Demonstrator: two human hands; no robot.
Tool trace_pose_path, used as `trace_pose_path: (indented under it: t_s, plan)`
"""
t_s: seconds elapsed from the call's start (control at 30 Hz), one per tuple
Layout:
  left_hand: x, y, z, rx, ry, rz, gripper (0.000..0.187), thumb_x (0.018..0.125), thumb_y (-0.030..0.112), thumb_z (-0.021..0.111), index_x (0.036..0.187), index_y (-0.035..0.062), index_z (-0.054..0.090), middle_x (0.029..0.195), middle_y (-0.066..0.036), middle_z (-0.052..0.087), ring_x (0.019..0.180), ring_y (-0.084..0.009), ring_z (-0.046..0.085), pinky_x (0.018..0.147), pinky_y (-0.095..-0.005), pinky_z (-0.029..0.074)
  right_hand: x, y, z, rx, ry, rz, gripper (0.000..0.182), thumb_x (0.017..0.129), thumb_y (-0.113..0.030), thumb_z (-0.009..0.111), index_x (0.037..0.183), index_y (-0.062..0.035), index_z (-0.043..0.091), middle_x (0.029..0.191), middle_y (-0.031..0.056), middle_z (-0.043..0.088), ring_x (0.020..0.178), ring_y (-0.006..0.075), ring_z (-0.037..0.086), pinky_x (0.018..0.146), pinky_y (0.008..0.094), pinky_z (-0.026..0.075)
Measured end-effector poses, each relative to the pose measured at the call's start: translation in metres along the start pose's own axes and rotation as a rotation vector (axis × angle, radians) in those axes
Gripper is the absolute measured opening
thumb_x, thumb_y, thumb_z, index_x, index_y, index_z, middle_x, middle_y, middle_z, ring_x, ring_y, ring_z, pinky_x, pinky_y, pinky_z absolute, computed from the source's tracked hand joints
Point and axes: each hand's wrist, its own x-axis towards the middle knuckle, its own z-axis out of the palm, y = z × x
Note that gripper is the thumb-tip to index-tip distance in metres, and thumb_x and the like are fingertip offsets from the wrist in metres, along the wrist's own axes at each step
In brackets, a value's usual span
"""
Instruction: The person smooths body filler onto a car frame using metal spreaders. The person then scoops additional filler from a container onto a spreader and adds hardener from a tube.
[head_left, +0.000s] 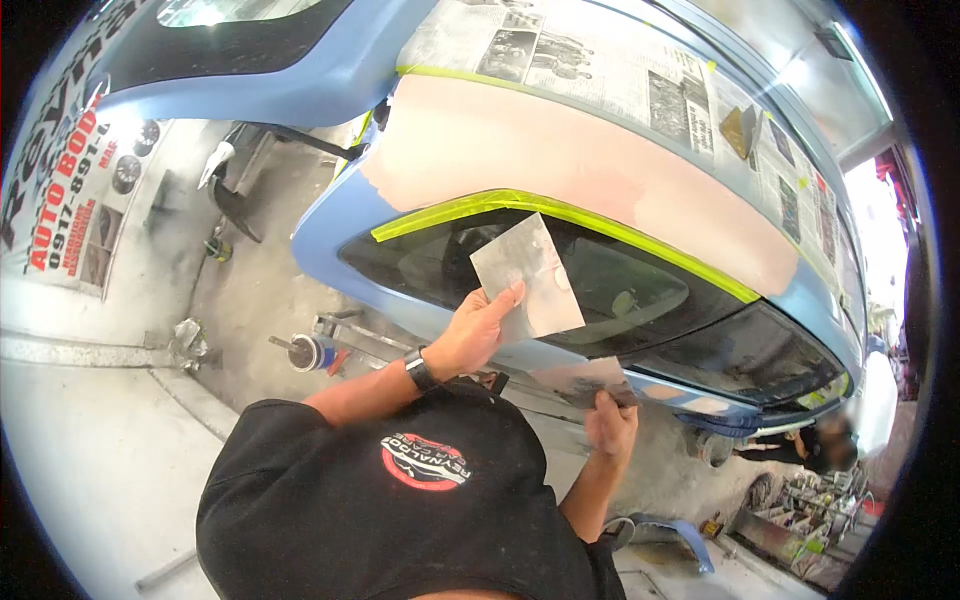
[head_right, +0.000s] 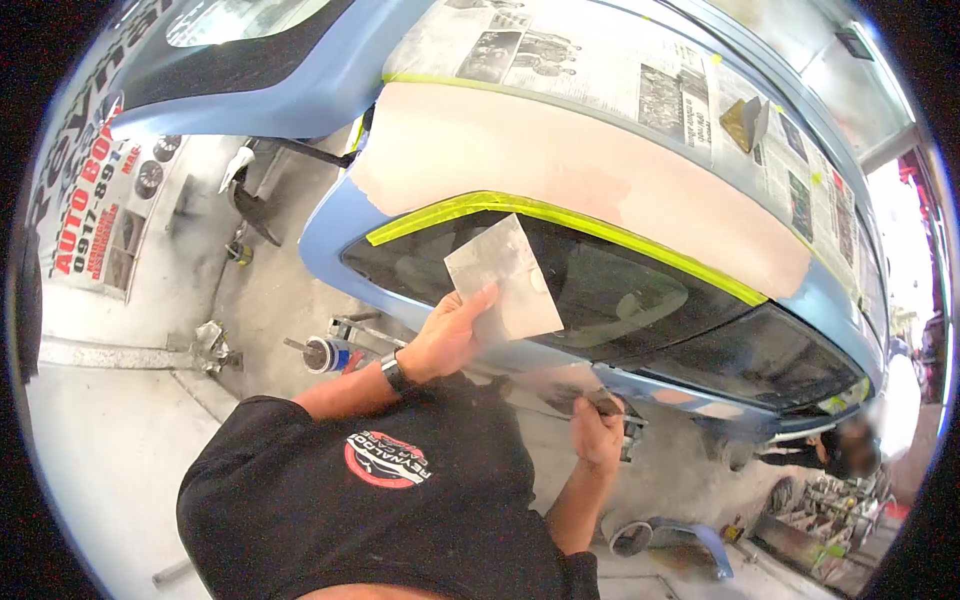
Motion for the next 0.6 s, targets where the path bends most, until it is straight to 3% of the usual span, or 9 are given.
trace_pose_path:
  t_s: [0.03, 0.13, 0.23, 0.33, 0.43, 0.6]
  plan:
    - [0.0, -0.003, 0.0, 0.034, 0.024, 0.006, 0.031, 0.103, 0.02, 0.057, 0.129, 0.0045, 0.059, 0.127, -0.005, 0.065, 0.111, -0.0172, 0.064, 0.096, -0.0356, 0.052, 0.001, 0.004, -0.007, 0.047, -0.097, 0.023, 0.027, 0.092, -0.003, 0.062, 0.118, 0.006, 0.066, 0.12, 0.0147, 0.068, 0.115, 0.0259, 0.061, 0.102, 0.0403, 0.043]
    - [-0.004, -0.01, 0.006, 0.156, 0.013, 0.009, 0.027, 0.1, 0.019, 0.062, 0.122, 0.0041, 0.064, 0.118, -0.005, 0.069, 0.104, -0.0129, 0.066, 0.089, -0.0303, 0.054, 0.013, 0.001, 0.002, 0.019, -0.347, 0.102, 0.033, 0.094, -0.004, 0.06, 0.124, 0.0091, 0.062, 0.129, 0.0195, 0.062, 0.119, 0.029, 0.059, 0.104, 0.0426, 0.042]
    - [-0.001, -0.017, 0.018, 0.16, 0.035, -0.051, 0.023, 0.099, 0.017, 0.064, 0.118, 0.0043, 0.066, 0.114, -0.005, 0.07, 0.1, -0.0127, 0.067, 0.085, -0.0298, 0.055, 0.013, 0.008, 0.013, -0.096, -0.338, 0.036, 0.038, 0.094, -0.004, 0.058, 0.128, 0.0127, 0.057, 0.137, 0.0225, 0.056, 0.123, 0.0308, 0.057, 0.106, 0.0432, 0.042]
    - [0.0, -0.011, 0.034, 0.135, -0.048, -0.002, 0.022, 0.098, 0.017, 0.065, 0.117, 0.0048, 0.067, 0.115, -0.004, 0.07, 0.1, -0.0123, 0.067, 0.084, -0.029, 0.054, 0.003, 0.007, 0.026, -0.003, -0.136, 0.053, 0.041, 0.093, -0.002, 0.058, 0.131, 0.0135, 0.055, 0.14, 0.0218, 0.053, 0.125, 0.0289, 0.055, 0.107, 0.0416, 0.041]
    - [0.0, -0.013, 0.033, 0.235, -0.018, -0.045, 0.022, 0.098, 0.017, 0.065, 0.117, 0.0049, 0.067, 0.114, -0.002, 0.07, 0.1, -0.0104, 0.065, 0.084, -0.0278, 0.053, -0.008, 0.017, 0.021, -0.208, -0.131, -0.008, 0.042, 0.093, 0.0, 0.057, 0.133, 0.0138, 0.053, 0.138, 0.021, 0.055, 0.123, 0.0271, 0.056, 0.107, 0.0409, 0.042]
    - [-0.012, 0.003, 0.012, 0.411, -0.129, -0.081, 0.023, 0.099, 0.018, 0.065, 0.117, 0.0045, 0.068, 0.113, 0.0, 0.069, 0.1, -0.0074, 0.061, 0.087, -0.0283, 0.051, -0.02, 0.045, 0.038, -0.192, -0.04, 0.028, 0.043, 0.094, 0.001, 0.058, 0.135, 0.012, 0.052, 0.13, 0.017, 0.062, 0.119, 0.0256, 0.058, 0.106, 0.0414, 0.042]
